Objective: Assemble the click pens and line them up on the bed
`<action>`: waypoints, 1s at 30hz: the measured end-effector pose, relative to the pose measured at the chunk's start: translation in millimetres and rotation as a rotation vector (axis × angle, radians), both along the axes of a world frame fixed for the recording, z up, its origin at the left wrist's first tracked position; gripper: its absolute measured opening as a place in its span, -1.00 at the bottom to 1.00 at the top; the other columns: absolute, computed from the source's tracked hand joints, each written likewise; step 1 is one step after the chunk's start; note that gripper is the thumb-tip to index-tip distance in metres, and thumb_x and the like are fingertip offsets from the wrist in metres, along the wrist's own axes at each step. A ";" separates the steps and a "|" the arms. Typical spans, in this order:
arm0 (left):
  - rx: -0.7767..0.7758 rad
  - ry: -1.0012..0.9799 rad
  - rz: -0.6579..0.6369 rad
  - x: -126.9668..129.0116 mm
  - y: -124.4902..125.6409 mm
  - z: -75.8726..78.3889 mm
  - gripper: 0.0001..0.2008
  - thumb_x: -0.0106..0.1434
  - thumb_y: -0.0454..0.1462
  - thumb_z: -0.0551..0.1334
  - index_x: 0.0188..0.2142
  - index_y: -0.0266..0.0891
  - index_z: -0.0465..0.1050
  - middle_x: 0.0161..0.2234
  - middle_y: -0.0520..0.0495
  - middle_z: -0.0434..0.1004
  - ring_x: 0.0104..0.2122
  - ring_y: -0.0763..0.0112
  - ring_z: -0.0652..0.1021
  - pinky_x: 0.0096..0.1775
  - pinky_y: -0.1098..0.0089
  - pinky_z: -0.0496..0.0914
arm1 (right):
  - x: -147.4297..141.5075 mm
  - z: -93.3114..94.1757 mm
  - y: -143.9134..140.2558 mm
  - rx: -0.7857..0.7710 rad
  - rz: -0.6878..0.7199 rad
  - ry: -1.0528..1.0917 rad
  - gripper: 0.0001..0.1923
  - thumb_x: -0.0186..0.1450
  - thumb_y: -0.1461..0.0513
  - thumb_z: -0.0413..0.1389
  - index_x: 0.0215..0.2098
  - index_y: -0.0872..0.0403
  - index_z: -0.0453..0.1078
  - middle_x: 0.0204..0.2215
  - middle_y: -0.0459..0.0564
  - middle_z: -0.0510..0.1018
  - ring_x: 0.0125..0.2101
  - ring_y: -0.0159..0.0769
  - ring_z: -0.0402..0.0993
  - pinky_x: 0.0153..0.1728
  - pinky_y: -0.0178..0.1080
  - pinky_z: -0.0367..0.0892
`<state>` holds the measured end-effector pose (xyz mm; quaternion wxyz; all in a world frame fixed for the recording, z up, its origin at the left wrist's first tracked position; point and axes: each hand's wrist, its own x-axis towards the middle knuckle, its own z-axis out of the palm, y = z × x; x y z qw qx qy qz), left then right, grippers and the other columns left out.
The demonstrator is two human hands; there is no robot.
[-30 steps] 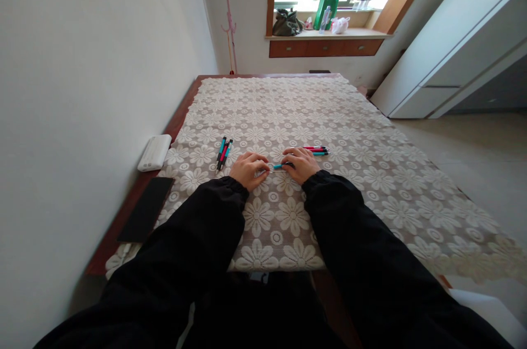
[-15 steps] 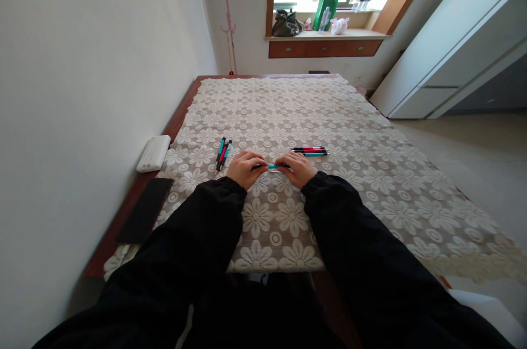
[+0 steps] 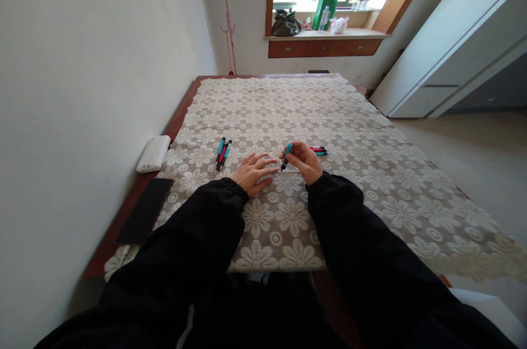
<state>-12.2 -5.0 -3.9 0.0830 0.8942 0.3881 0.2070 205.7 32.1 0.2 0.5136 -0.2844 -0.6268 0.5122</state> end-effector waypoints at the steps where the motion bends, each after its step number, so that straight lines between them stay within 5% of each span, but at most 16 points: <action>1: -0.006 0.028 -0.005 0.2 0.1 -0.8 -0.63 0.36 -0.16 0.18 0.15 0.02 0.46 0.28 0.01 0.35 0.35 0.05 0.19 0.33 -0.12 -0.01 | 0.0 0.4 0.1 0.007 -0.002 0.007 -0.59 0.24 -0.06 0.26 -0.11 -0.04 0.28 -0.34 -0.05 0.57 -0.27 -0.22 0.54 -0.23 -0.11 0.47; 9: 0.062 -0.038 0.089 -0.1 1.4 -1.5 -0.85 0.30 -0.14 0.27 -0.33 -0.10 0.58 0.04 0.03 0.58 0.20 0.14 0.38 0.26 0.01 0.17 | 0.4 3.1 -2.4 0.057 -0.025 -0.009 -0.60 0.30 0.04 0.21 0.05 -0.09 0.27 -0.29 -0.07 0.58 -0.44 -0.32 0.48 -0.35 -0.16 0.45; 14: 0.070 -0.086 0.161 2.3 0.2 1.3 -0.89 0.34 -0.21 0.23 -0.25 -0.13 0.54 -0.05 -0.02 0.61 0.12 0.20 0.44 0.17 0.09 0.26 | -1.1 2.1 -3.5 0.124 -0.111 -0.056 -0.64 0.31 0.06 0.19 0.03 -0.07 0.29 -0.30 -0.07 0.57 -0.45 -0.34 0.46 -0.38 -0.19 0.42; 22: 0.055 -0.162 0.454 -1.6 4.0 -0.1 -0.92 0.32 -0.31 0.21 -0.23 -0.18 0.49 -0.24 -0.12 0.58 -0.08 0.16 0.50 -0.03 0.18 0.35 | 3.1 -0.3 -2.0 0.302 -0.340 -0.211 -0.74 0.34 0.19 0.08 0.00 -0.04 0.33 -0.32 -0.05 0.56 -0.30 -0.25 0.50 -0.22 -0.16 0.42; 30: 0.028 -0.205 0.501 -3.9 4.2 2.7 -0.90 0.33 -0.32 0.18 -0.22 -0.15 0.48 -0.28 -0.08 0.58 -0.15 0.19 0.49 -0.07 0.21 0.34 | 9.5 -5.3 3.2 0.430 -0.308 -0.672 -0.78 0.38 0.25 -0.04 -0.14 0.00 0.45 -0.19 0.03 0.58 -0.19 -0.18 0.51 -0.14 -0.14 0.37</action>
